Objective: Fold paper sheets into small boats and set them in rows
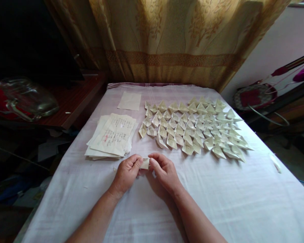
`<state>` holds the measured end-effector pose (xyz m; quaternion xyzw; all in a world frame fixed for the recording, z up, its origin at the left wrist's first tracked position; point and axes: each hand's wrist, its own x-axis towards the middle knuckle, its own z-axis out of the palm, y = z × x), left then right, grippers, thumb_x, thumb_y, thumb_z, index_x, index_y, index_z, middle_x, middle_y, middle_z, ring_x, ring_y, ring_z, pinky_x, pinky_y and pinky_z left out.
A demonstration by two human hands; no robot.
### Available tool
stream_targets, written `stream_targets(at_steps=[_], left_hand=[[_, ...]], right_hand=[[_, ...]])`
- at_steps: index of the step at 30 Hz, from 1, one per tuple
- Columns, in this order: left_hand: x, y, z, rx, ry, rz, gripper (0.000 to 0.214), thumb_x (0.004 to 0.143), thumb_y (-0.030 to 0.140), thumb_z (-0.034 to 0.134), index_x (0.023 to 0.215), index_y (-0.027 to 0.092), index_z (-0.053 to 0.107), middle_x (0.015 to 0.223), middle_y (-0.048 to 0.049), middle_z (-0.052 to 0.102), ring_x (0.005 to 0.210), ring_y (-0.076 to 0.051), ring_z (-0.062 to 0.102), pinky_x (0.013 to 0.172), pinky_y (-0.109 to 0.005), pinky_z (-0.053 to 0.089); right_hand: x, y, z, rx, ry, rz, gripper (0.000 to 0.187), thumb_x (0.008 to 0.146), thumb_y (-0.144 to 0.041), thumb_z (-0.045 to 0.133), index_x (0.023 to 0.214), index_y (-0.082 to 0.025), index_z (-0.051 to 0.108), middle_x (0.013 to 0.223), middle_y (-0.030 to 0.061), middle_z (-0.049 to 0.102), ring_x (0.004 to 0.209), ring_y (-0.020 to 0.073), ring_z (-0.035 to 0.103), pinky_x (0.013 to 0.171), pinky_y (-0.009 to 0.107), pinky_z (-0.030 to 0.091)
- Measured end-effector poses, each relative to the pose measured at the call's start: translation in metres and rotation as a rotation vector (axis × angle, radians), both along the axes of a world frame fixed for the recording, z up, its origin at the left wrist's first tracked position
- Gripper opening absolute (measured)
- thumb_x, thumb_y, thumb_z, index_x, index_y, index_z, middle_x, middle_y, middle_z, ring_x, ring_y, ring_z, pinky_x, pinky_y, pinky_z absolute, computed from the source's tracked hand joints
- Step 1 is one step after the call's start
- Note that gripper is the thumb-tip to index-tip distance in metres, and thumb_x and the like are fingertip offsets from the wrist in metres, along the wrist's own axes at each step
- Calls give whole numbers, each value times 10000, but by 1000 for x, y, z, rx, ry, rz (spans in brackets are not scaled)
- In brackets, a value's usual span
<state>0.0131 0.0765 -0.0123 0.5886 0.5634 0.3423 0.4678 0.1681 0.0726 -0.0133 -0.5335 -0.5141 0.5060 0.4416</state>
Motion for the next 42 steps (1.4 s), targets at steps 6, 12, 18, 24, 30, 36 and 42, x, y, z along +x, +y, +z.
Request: stream_targets(at_steps=[6,12,18,24,30,36,42], left_hand=[[3,0,-6,1,-57,102,306,866,481,501,776,201,583,495,61,502,444,-108,487,461,-195,390],[1,0,-4,-54,-127,14,301,850,493,544,796,199,582,576,56,517,479,-96,471,452,-179,404],[0,2,1,7,-77,-6,304,858,467,528,726,197,580,591,33,530,583,-131,524,521,-200,429],[0,0,-4,71,17,-38,261,873,413,533,756,190,604,651,24,573,653,-137,541,638,-224,439],[-3,0,-2,-147,-151,-124,289,795,451,636,823,164,612,605,44,525,547,-101,481,513,-194,387],[-2,3,1,-219,-340,-1,360,728,498,701,748,190,516,534,88,478,410,-48,365,407,-161,290],[-4,3,1,-193,-276,-86,299,761,453,667,756,182,541,562,73,480,442,-58,407,408,-161,314]], right_hand=[[1,-4,2,13,-172,101,240,803,-380,543,674,-179,575,580,-14,558,556,120,493,540,226,371],[2,-4,-3,104,-217,65,217,770,-309,487,584,-199,472,517,-49,455,510,94,407,504,214,313],[1,-3,-2,95,-153,63,190,774,-302,520,616,-199,499,540,-48,466,523,99,419,505,212,333],[-1,-3,-3,181,-139,-6,204,819,-328,533,661,-200,520,572,-39,503,539,105,451,523,214,368],[-2,-3,-9,192,-150,-38,209,850,-337,527,692,-200,524,597,-33,519,559,111,470,536,217,375],[0,-3,-7,131,-56,47,220,842,-383,576,749,-184,591,624,-20,578,565,110,503,534,210,403],[0,-4,-5,152,-76,33,184,785,-304,581,649,-183,555,554,-35,531,525,96,448,503,203,369]])
